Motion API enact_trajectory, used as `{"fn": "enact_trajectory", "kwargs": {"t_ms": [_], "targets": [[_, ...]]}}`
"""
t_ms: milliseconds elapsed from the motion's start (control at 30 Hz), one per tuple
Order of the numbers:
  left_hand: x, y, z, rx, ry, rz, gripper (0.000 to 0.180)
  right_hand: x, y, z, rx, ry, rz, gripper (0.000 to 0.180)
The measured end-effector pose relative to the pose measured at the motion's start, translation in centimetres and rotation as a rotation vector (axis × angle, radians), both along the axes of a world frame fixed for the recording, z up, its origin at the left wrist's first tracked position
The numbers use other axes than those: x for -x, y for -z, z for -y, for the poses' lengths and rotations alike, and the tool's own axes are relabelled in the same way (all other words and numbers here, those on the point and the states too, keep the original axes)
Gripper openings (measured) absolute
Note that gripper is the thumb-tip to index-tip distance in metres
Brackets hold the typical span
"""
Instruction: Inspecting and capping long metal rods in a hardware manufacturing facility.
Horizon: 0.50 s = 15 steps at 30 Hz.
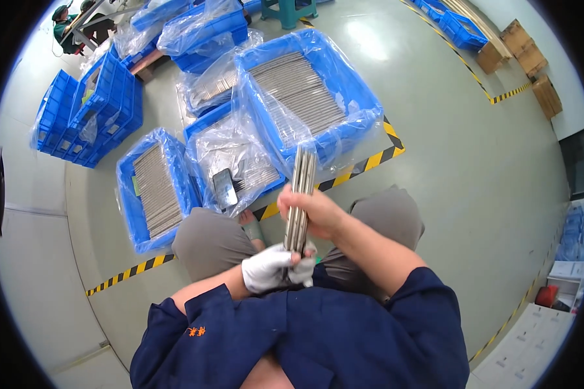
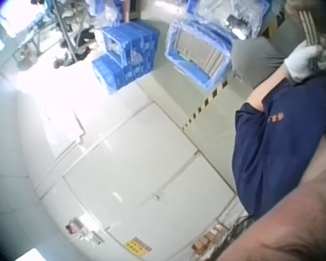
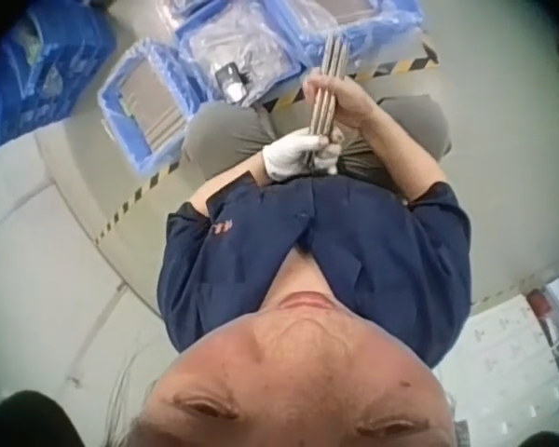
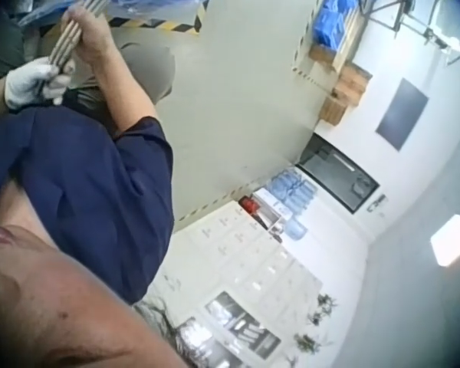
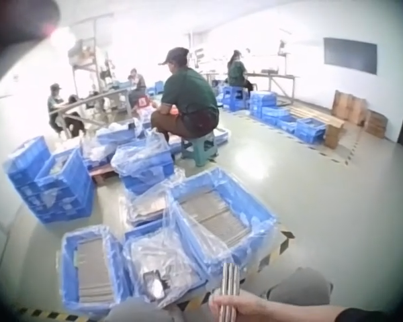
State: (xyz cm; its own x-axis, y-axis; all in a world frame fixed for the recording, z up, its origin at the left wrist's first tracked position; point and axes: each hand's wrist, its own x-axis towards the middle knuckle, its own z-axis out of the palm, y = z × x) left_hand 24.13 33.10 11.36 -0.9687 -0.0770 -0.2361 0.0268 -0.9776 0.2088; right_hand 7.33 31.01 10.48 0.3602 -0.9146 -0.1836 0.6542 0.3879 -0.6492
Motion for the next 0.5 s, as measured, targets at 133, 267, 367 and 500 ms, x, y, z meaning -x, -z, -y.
{"fn": "enact_trajectory", "kwargs": {"t_ms": [133, 267, 367, 500], "targets": [[1.5, -2.2, 4.6, 0.425, -0.161, 0.404, 0.028, 2.1, -2.4, 4.6, -0.096, 0.218, -0.662, 0.036], [0.7, -3.2, 10.4, 0.779, -0.256, 0.573, 0.025, 7.7, -3.7, 8.5, -0.247, 0.499, -0.3, 0.032], [0.1, -3.0, 12.1, 0.853, -0.271, 0.666, 0.024, 8.1, -1.7, 9.9, -0.296, 0.438, -0.61, 0.033], [0.0, -2.0, 13.0, 0.84, -0.31, 0.651, 0.028, 6.6, 0.8, 8.8, 0.452, 0.062, -1.574, 0.036]]}}
